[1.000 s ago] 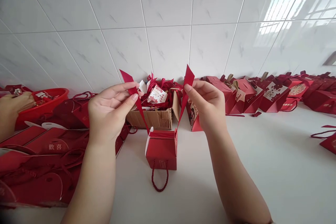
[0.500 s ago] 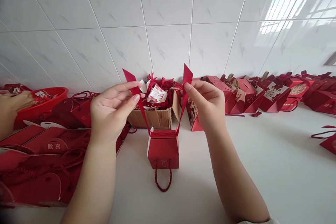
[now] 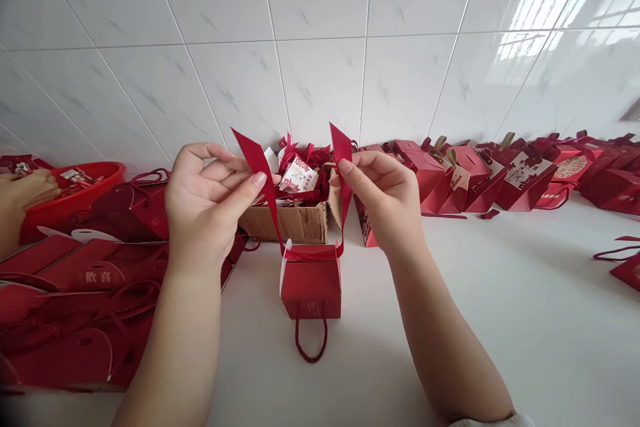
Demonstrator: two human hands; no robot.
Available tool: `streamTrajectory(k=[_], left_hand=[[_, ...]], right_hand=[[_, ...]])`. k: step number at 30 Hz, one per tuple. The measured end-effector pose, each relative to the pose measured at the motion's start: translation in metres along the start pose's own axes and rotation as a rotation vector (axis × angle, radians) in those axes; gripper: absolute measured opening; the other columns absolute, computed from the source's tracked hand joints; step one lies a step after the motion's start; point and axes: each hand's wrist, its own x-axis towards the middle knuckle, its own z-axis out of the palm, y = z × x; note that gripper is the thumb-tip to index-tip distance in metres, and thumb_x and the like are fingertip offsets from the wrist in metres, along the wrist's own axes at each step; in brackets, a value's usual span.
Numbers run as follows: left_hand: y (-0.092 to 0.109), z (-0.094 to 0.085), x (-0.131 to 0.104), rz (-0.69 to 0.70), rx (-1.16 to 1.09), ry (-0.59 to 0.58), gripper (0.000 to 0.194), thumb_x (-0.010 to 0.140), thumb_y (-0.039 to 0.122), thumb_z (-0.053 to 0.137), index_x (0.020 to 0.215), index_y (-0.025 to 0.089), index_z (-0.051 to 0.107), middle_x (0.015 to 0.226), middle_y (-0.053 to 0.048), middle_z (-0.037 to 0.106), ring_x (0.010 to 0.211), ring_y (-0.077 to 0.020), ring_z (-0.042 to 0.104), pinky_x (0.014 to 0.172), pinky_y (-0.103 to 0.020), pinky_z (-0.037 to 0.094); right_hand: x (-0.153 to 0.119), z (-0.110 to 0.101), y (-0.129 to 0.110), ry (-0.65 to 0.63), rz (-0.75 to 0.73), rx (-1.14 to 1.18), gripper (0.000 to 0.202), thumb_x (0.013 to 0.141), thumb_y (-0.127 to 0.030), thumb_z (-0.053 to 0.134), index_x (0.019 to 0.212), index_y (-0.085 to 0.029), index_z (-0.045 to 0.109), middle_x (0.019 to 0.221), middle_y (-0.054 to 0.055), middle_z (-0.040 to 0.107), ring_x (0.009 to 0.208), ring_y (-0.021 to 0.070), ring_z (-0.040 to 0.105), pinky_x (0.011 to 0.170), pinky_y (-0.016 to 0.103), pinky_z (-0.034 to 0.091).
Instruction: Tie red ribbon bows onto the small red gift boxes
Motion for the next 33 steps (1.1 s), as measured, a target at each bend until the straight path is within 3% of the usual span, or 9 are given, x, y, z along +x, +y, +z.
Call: streamTrajectory(k=[8, 27, 33], left_hand=[[-0.0022, -0.0034, -0.0004, 0.003, 0.044, 0.024, 0.035, 0.071, 0.021, 0.076, 0.096, 0.024, 0.051, 0.085, 0.001, 0.065, 0.075, -0.0146, 0.067, 0.070, -0.028, 0.058], [-0.0037, -0.0014, 0.0012, 0.080, 0.045, 0.063, 0.032, 0.070, 0.016, 0.077, 0.092, 0.024, 0.054, 0.079, 0.003, 0.065, 0.076, -0.0133, 0.066, 0.073, -0.027, 0.055], [-0.0022, -0.0007, 0.0009, 0.040, 0.033, 0.062, 0.032, 0.069, 0.015, 0.076, 0.090, 0.024, 0.054, 0.077, 0.003, 0.064, 0.076, -0.0135, 0.065, 0.074, -0.028, 0.056]], right_hand=[[0.0001, -0.0026, 0.0015, 0.042, -0.127, -0.002, 0.004, 0.078, -0.022, 0.072, 0.076, -0.023, 0.069, 0.070, -0.003, 0.064, 0.067, 0.0095, 0.063, 0.061, 0.021, 0.053], [0.0000, -0.0043, -0.0011, 0.116, -0.138, -0.062, 0.006, 0.076, -0.023, 0.074, 0.073, -0.023, 0.069, 0.072, -0.003, 0.063, 0.067, 0.0090, 0.060, 0.060, 0.022, 0.052], [-0.0001, -0.0040, 0.0005, 0.106, -0.130, -0.065, 0.005, 0.077, -0.024, 0.073, 0.075, -0.023, 0.069, 0.072, -0.004, 0.062, 0.067, 0.0090, 0.061, 0.059, 0.022, 0.052]])
